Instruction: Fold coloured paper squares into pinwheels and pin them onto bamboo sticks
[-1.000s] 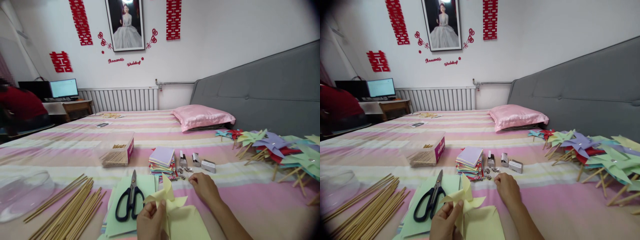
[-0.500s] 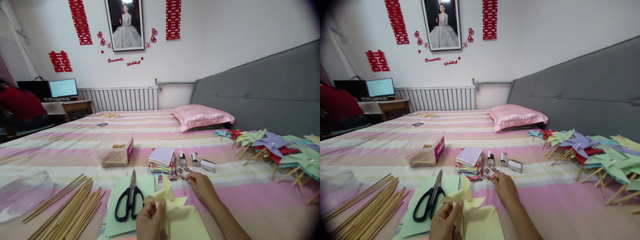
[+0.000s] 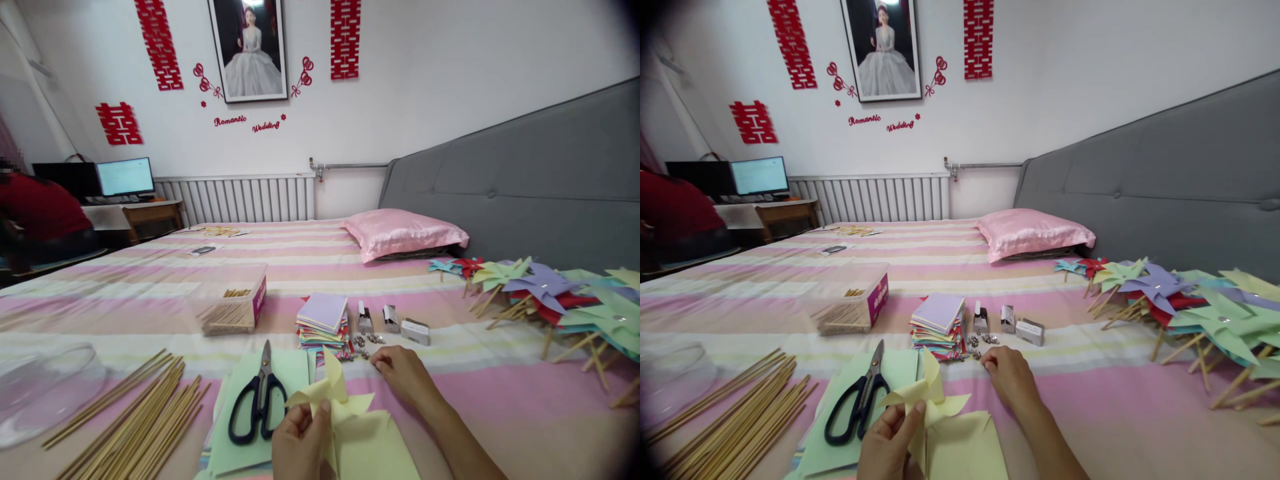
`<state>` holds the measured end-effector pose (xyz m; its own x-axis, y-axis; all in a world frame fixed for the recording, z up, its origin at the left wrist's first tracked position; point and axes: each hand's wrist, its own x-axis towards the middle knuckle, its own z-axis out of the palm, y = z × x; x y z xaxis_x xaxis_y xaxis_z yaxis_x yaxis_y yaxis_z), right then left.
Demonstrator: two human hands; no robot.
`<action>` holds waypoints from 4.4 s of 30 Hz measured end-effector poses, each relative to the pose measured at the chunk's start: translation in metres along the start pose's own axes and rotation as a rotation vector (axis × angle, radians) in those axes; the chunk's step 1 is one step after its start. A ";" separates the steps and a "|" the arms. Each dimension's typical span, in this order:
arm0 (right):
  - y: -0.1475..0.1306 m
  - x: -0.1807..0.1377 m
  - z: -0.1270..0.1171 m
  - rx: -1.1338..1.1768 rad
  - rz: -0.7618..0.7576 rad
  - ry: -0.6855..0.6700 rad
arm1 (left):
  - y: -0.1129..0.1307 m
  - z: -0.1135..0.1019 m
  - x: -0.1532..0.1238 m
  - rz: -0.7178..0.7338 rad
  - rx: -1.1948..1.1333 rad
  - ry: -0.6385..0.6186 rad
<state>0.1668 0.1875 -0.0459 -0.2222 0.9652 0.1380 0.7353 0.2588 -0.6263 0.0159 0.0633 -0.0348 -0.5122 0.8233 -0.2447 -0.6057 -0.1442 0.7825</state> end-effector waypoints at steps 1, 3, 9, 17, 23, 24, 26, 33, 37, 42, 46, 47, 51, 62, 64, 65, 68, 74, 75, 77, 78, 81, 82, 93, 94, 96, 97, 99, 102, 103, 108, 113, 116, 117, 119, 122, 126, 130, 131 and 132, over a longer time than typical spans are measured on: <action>0.000 0.000 0.000 0.000 0.007 0.002 | -0.001 -0.001 0.001 0.005 0.013 0.000; 0.001 0.001 0.001 0.002 0.024 0.012 | -0.001 -0.003 0.002 0.010 0.047 -0.001; 0.003 0.004 0.005 -0.004 0.069 0.049 | -0.006 -0.006 0.006 0.005 0.059 0.007; -0.003 0.003 0.000 0.006 0.073 0.033 | -0.012 -0.009 0.010 0.029 0.050 0.013; -0.005 0.000 -0.003 0.002 0.078 0.007 | -0.011 -0.007 0.009 0.041 0.044 0.025; -0.005 0.000 -0.003 -0.002 0.085 0.011 | -0.011 -0.007 0.009 0.044 0.040 0.028; -0.005 0.000 -0.002 -0.009 0.102 0.022 | -0.012 -0.008 0.010 0.045 0.048 0.028; -0.004 0.001 -0.004 -0.070 0.195 0.051 | -0.013 -0.012 0.012 0.031 0.064 0.018; -0.002 0.002 -0.003 -0.098 0.230 0.046 | -0.009 -0.006 0.008 0.016 0.043 0.021; -0.002 0.001 -0.003 -0.039 0.224 0.022 | -0.003 0.000 0.002 0.016 0.029 0.045; 0.000 0.001 -0.004 0.037 0.198 -0.007 | -0.001 0.001 0.000 0.029 0.050 0.041; 0.002 0.001 -0.004 0.052 0.192 -0.016 | -0.001 0.000 0.001 0.027 0.049 0.037; 0.006 0.002 -0.002 0.098 0.183 -0.041 | -0.002 -0.002 0.002 0.016 0.055 0.021; 0.007 0.001 -0.001 0.093 0.136 -0.021 | -0.001 0.000 0.001 0.021 0.068 0.051; 0.006 0.000 -0.001 0.082 0.128 -0.018 | 0.000 0.000 0.000 0.022 0.080 0.045; 0.006 0.000 -0.002 0.077 0.125 -0.018 | 0.000 0.000 0.001 0.022 0.081 0.039; 0.004 -0.001 -0.002 0.069 0.115 -0.019 | -0.002 -0.001 0.002 0.012 0.050 0.026; -0.013 -0.007 -0.013 0.197 0.048 -0.026 | 0.000 0.001 0.000 -0.006 0.000 0.012; -0.020 -0.009 -0.017 0.239 0.023 -0.044 | 0.000 0.002 -0.001 -0.008 0.000 0.009; -0.036 -0.017 -0.026 0.341 -0.039 -0.099 | 0.001 0.003 -0.002 -0.014 -0.015 0.003; -0.045 -0.022 -0.031 0.405 -0.082 -0.137 | 0.002 0.004 -0.003 -0.016 -0.024 -0.002; -0.075 -0.041 -0.042 0.733 -0.190 -0.323 | 0.003 0.005 -0.005 -0.011 -0.022 -0.016; -0.083 -0.048 -0.043 0.755 -0.197 -0.373 | 0.004 0.005 -0.005 -0.006 -0.012 -0.018; -0.099 -0.060 -0.027 0.367 -0.397 -0.220 | 0.000 -0.020 0.012 0.024 0.104 -0.081; -0.098 -0.059 -0.027 0.370 -0.398 -0.212 | -0.001 -0.021 0.013 0.016 0.095 -0.088; -0.097 -0.057 -0.027 0.379 -0.387 -0.200 | -0.001 -0.020 0.012 -0.006 0.066 -0.095; -0.096 -0.056 -0.026 0.381 -0.378 -0.196 | -0.002 -0.018 0.011 -0.012 0.054 -0.090; -0.095 -0.055 -0.026 0.386 -0.362 -0.194 | -0.002 -0.015 0.010 -0.005 0.034 -0.067; -0.094 -0.054 -0.025 0.410 -0.341 -0.207 | -0.004 -0.012 0.008 0.030 0.021 -0.015; -0.094 -0.054 -0.024 0.417 -0.335 -0.212 | -0.004 -0.012 0.008 0.036 0.023 -0.006; -0.093 -0.054 -0.024 0.464 -0.313 -0.245 | -0.006 -0.012 0.009 0.066 0.050 -0.002; -0.093 -0.054 -0.025 0.431 -0.341 -0.249 | -0.008 -0.015 0.011 0.030 0.034 -0.048; -0.093 -0.055 -0.025 0.394 -0.346 -0.239 | -0.009 -0.017 0.011 0.014 0.024 -0.064; -0.093 -0.055 -0.025 0.387 -0.345 -0.238 | -0.009 -0.017 0.011 0.014 0.027 -0.067; -0.094 -0.055 -0.025 0.387 -0.335 -0.233 | -0.008 -0.017 0.011 0.012 0.035 -0.077; -0.094 -0.054 -0.025 0.413 -0.322 -0.242 | -0.007 -0.017 0.010 0.007 0.035 -0.096; -0.095 -0.053 -0.025 0.451 -0.311 -0.252 | -0.004 -0.013 0.007 -0.006 0.009 -0.113; -0.095 -0.055 -0.026 0.471 -0.309 -0.261 | -0.003 -0.010 0.005 -0.003 -0.006 -0.106; -0.095 -0.055 -0.026 0.470 -0.314 -0.265 | -0.003 -0.010 0.005 0.002 -0.006 -0.104; -0.095 -0.056 -0.027 0.466 -0.321 -0.264 | -0.003 -0.010 0.005 0.005 -0.008 -0.105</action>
<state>0.1261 0.1101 0.0267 -0.5804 0.7846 0.2181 0.2620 0.4336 -0.8622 0.0089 0.0621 -0.0439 -0.4489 0.8755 -0.1791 -0.6084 -0.1526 0.7788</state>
